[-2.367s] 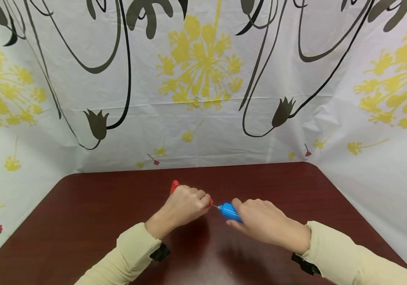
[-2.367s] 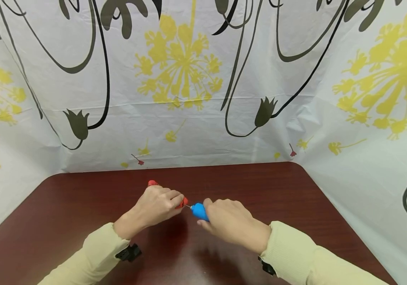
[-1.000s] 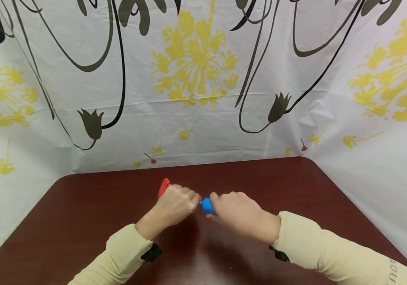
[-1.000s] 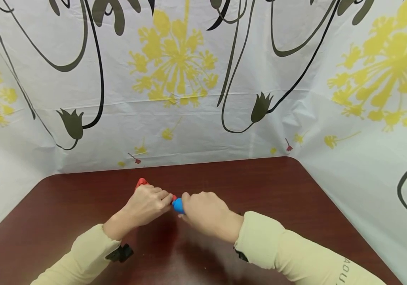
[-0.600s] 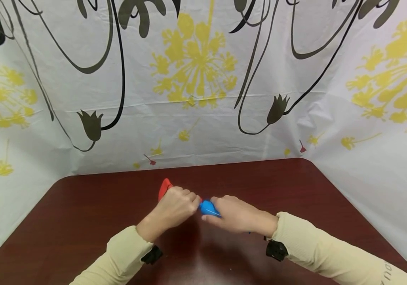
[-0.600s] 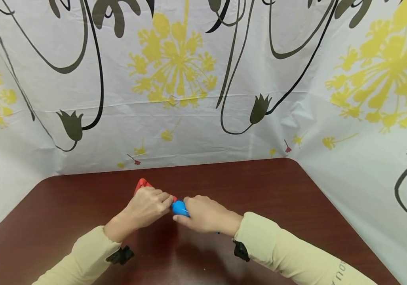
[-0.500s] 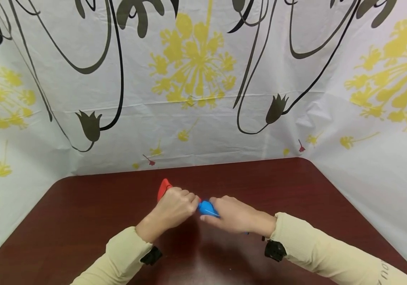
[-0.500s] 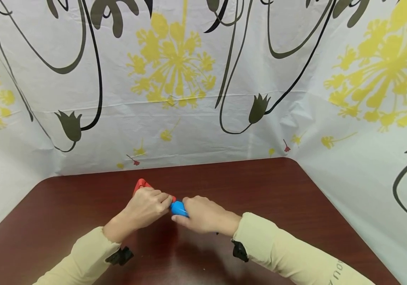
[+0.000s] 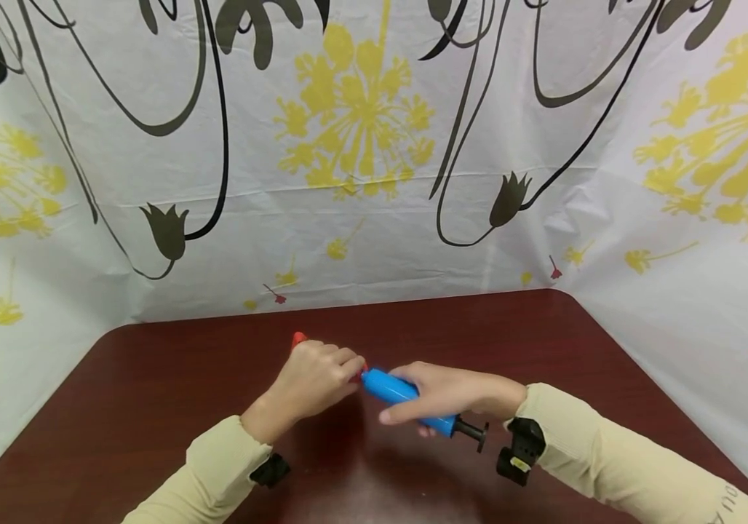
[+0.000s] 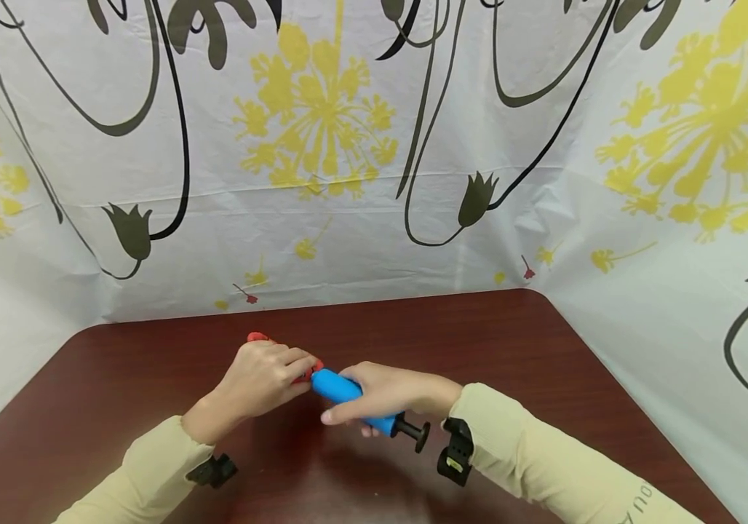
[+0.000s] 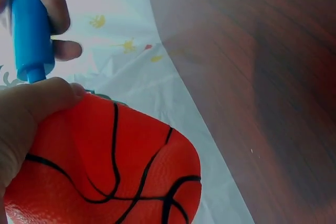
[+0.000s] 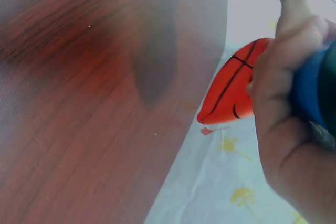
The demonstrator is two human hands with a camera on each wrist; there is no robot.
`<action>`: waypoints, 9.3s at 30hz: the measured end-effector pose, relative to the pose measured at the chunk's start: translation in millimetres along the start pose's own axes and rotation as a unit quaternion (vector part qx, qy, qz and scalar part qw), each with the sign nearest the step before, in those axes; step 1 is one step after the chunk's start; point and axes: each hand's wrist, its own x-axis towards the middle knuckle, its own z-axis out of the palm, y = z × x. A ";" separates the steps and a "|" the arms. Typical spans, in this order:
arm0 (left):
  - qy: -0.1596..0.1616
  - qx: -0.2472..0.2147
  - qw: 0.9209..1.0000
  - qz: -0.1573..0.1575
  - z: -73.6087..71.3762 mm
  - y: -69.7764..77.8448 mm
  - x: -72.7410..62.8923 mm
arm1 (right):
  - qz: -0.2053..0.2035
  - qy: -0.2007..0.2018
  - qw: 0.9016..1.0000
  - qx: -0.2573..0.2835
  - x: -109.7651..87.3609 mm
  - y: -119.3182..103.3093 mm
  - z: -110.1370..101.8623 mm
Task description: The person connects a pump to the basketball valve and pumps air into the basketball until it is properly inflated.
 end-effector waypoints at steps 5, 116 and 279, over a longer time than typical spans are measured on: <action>-0.007 0.015 0.999 -0.027 -2.7 -7.3 -7.1 | -0.019 0.001 0.999 -0.049 -17.2 -0.7 -8.2; -0.038 -0.143 0.989 -0.009 -5.0 -20.1 -23.8 | -0.256 0.018 0.935 0.245 -65.5 36.5 18.3; -0.056 -0.072 0.996 -0.011 -10.4 -16.3 -9.3 | -0.365 -0.072 0.866 0.335 3.8 57.9 12.5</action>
